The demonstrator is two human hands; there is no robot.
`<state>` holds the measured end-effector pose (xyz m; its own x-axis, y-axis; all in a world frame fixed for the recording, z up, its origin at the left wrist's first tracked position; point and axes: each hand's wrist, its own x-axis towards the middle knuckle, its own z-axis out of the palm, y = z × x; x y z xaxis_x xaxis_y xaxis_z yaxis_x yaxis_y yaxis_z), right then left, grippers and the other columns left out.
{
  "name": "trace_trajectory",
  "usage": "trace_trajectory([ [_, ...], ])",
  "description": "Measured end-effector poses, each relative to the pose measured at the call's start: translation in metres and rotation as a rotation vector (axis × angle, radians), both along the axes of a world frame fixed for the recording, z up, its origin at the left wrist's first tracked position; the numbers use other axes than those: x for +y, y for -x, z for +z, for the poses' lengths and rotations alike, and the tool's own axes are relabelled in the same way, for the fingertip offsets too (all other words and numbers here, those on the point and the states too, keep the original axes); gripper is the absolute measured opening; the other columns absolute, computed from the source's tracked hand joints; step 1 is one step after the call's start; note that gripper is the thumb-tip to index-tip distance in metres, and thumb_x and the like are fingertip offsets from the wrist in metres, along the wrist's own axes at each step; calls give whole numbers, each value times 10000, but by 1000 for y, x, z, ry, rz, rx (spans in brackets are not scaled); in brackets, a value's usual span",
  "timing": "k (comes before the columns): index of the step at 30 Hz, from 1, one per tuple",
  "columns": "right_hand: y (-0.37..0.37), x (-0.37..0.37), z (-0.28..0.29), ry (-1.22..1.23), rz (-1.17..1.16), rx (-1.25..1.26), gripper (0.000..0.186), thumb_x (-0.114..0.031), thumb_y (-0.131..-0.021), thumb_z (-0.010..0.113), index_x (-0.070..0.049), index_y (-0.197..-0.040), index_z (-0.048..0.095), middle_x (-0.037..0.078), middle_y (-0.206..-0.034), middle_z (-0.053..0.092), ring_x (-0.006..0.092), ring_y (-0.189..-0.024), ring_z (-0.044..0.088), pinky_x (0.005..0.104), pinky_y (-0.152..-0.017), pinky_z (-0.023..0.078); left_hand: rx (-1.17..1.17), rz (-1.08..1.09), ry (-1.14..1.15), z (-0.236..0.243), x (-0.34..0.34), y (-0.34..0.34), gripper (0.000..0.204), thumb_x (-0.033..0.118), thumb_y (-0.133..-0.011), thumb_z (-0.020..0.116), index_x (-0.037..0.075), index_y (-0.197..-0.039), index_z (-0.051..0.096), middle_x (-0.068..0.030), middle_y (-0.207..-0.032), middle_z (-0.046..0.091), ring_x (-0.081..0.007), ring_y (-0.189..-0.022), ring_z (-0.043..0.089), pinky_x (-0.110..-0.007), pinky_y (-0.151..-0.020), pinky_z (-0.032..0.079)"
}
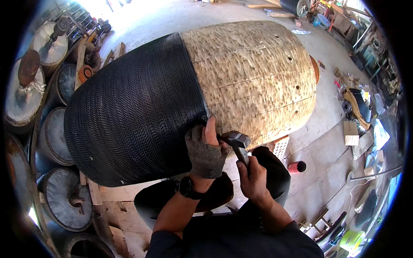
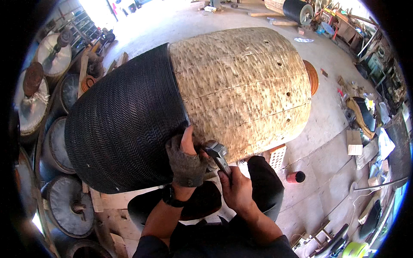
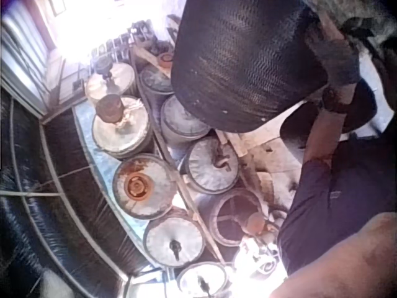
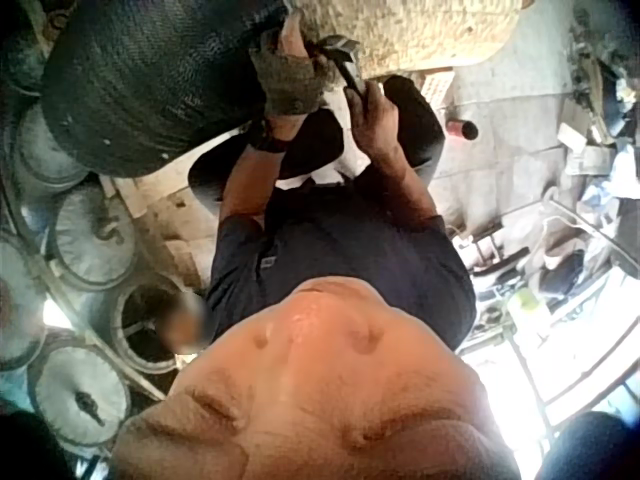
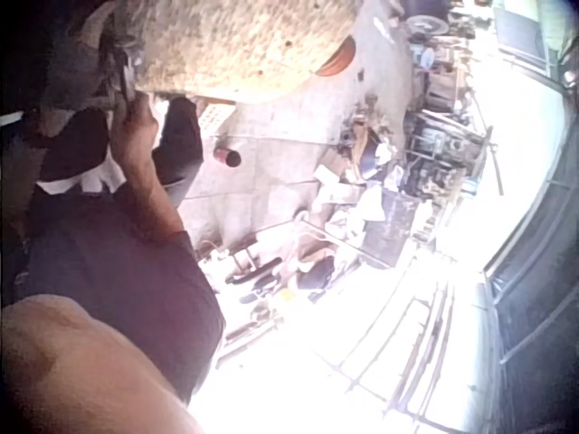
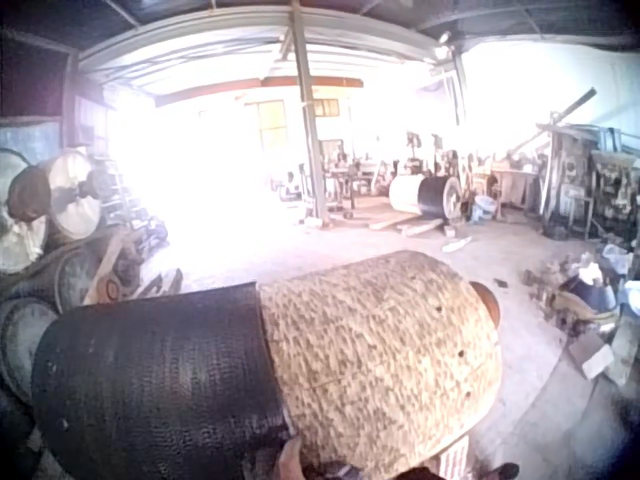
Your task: The person hammers small pins into the edge of a large drum covered in woven black material and wood. They use a hammer in their right hand while their left hand, wearing a fingerless glove, holds the pins against the drum surface.
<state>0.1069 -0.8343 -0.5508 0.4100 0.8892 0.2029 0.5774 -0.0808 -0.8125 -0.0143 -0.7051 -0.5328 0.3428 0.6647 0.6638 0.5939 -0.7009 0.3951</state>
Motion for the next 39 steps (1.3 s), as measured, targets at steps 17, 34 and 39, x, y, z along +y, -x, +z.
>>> trace_trajectory([
  [17,0,2,-1,14,-17,-28,215,-193,-950,657,1,-970,567,236,-711,635,417,-651,663,448,-554,503,-21,-27,63,-4,2,1,729,92,-714,706,-38,-1383,447,-121,-865,597,-311,-868,575,-502,-898,397],
  [34,0,2,2,-45,9,-16,192,-157,-984,599,7,-924,518,182,-637,532,316,-523,541,406,-512,421,67,31,62,-3,0,-1,734,104,-748,693,-23,-1416,417,-127,-890,597,-331,-873,580,-516,-929,392],
  [39,2,2,3,-49,-1,-17,192,-153,-989,590,5,-913,511,179,-636,532,313,-522,538,398,-513,421,-12,-5,-56,-2,0,0,726,95,-752,671,-39,-1415,410,-133,-892,615,-328,-858,582,-519,-907,396],
])
